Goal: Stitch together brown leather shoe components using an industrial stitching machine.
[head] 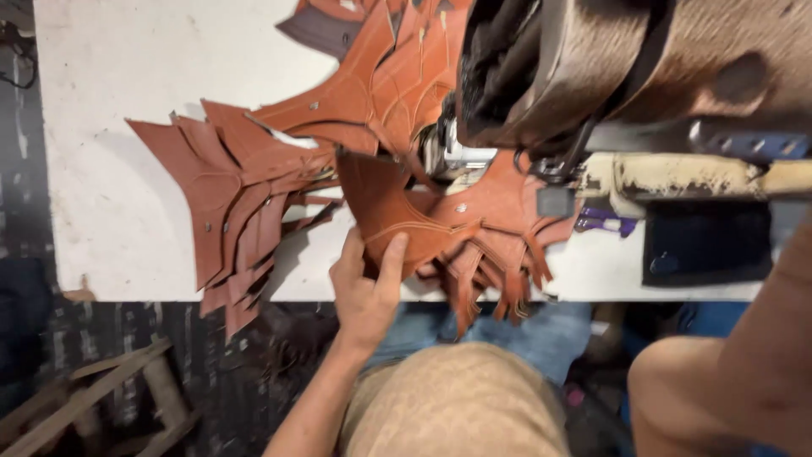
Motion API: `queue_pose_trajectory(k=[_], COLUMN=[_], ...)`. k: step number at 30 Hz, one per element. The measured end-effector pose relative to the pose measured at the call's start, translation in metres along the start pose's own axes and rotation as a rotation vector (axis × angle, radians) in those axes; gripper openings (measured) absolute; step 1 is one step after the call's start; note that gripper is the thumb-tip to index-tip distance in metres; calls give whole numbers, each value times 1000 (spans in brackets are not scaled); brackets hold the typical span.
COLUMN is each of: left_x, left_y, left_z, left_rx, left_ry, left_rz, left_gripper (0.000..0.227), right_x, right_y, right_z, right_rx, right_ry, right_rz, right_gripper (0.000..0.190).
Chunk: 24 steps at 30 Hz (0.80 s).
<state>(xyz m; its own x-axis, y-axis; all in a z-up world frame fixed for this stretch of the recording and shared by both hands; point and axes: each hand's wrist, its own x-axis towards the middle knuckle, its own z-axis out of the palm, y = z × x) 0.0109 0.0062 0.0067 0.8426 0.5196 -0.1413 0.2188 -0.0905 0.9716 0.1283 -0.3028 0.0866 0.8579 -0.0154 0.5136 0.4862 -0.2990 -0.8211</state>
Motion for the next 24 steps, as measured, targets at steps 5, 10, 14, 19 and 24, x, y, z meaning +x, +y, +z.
queue_pose_trajectory(k=[5,10,14,19,24], left_x=[26,82,138,187,207], left_y=[2,70,55,68,72], left_z=[4,5,9,5,9], left_rx=[-238,-361,-362,-88,-31], left_ry=[-56,-191,-428,-799,-954], left_rz=[-27,161,117,208,219], left_gripper=[35,67,63,24,24], right_x=[-20,-24,-48,-54,-59], right_y=[-15,-13,28,30,20], right_z=[56,126,155,157,165], right_rx=[19,-35,164,528,611], right_ry=[23,-223,-364,-508,-439], right_rz=[9,195,468,655,760], right_gripper=[40,37,25,13,22])
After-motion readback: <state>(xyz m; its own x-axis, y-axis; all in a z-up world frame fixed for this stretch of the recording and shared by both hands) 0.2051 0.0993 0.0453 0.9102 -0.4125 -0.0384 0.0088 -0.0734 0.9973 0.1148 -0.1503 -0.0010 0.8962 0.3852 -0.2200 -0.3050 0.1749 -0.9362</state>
